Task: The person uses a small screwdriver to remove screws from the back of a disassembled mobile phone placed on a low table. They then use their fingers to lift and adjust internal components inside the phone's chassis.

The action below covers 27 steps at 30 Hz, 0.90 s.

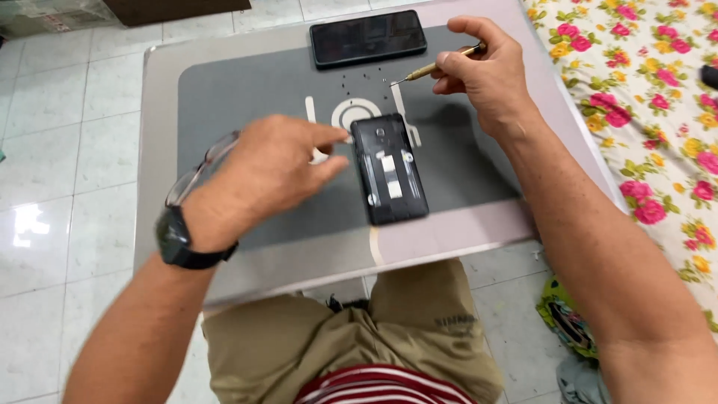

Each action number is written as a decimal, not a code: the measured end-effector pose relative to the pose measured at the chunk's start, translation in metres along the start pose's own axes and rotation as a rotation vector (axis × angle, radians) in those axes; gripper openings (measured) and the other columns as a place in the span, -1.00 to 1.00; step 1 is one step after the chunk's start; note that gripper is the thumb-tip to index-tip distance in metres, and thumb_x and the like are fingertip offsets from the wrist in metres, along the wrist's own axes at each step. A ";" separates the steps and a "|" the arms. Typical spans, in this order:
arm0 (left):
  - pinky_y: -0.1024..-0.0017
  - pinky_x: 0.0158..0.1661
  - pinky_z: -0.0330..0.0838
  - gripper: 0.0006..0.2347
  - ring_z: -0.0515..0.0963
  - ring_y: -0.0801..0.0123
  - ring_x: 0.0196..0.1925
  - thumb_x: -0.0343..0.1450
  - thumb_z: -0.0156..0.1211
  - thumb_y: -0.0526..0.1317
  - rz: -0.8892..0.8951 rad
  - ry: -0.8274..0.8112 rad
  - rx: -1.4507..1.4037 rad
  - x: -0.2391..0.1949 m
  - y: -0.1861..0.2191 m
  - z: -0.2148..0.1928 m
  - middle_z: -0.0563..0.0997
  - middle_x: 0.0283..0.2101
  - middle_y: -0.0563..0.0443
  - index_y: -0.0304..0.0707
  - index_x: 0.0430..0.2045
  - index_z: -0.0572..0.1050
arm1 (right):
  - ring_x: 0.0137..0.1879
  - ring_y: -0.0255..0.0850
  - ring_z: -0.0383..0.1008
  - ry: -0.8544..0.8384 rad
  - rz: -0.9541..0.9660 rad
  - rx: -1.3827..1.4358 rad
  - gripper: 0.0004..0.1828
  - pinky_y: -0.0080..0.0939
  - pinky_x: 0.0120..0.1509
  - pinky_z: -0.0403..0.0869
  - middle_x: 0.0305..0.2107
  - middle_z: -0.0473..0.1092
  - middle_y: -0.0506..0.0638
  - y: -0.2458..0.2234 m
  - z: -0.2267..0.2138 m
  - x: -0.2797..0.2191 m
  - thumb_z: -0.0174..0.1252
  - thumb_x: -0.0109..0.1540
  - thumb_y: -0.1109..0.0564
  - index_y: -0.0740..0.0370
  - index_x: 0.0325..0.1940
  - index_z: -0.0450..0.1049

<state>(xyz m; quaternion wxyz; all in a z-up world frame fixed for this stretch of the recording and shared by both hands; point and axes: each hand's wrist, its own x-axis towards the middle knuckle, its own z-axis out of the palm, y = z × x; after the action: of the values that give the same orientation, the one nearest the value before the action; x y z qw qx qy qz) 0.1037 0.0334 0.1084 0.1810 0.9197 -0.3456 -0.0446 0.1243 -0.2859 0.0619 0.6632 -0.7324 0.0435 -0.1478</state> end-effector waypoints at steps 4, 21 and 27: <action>-0.06 -0.03 0.59 -0.70 0.74 -0.04 -0.08 0.50 0.33 -0.07 -0.006 0.053 0.101 0.052 -0.028 -0.011 0.81 -0.11 -0.01 0.08 0.12 0.71 | -0.39 -0.26 0.64 -0.014 0.069 -0.014 -0.46 -0.32 -0.12 0.75 -0.40 0.54 -0.01 0.003 0.010 0.016 0.31 0.23 0.23 0.15 0.32 0.46; 0.09 -0.14 0.49 -0.87 0.64 0.12 -0.27 0.54 0.29 -0.15 0.152 -0.078 0.009 0.159 -0.042 0.039 0.74 -0.45 0.17 0.10 -0.22 0.79 | -0.43 -0.29 0.57 0.013 0.034 -0.143 -0.54 -0.36 -0.09 0.65 -0.53 0.46 -0.03 0.016 0.013 0.024 0.25 0.28 0.30 0.17 0.28 0.46; 0.19 -0.31 0.44 -0.84 0.55 0.22 -0.42 0.50 0.25 -0.19 0.208 -0.049 -0.026 0.164 -0.037 0.040 0.70 -0.54 0.19 0.03 -0.41 0.78 | -0.45 -0.31 0.56 0.022 0.029 -0.116 -0.52 -0.39 -0.18 0.60 -0.52 0.45 -0.03 0.023 0.011 0.027 0.25 0.26 0.30 0.16 0.28 0.47</action>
<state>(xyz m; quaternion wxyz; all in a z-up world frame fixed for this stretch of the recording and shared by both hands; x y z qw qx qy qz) 0.2428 -0.0594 0.0649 0.1881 0.8750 -0.4430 -0.0523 0.1560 -0.2847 0.0425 0.6212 -0.7672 0.0697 -0.1433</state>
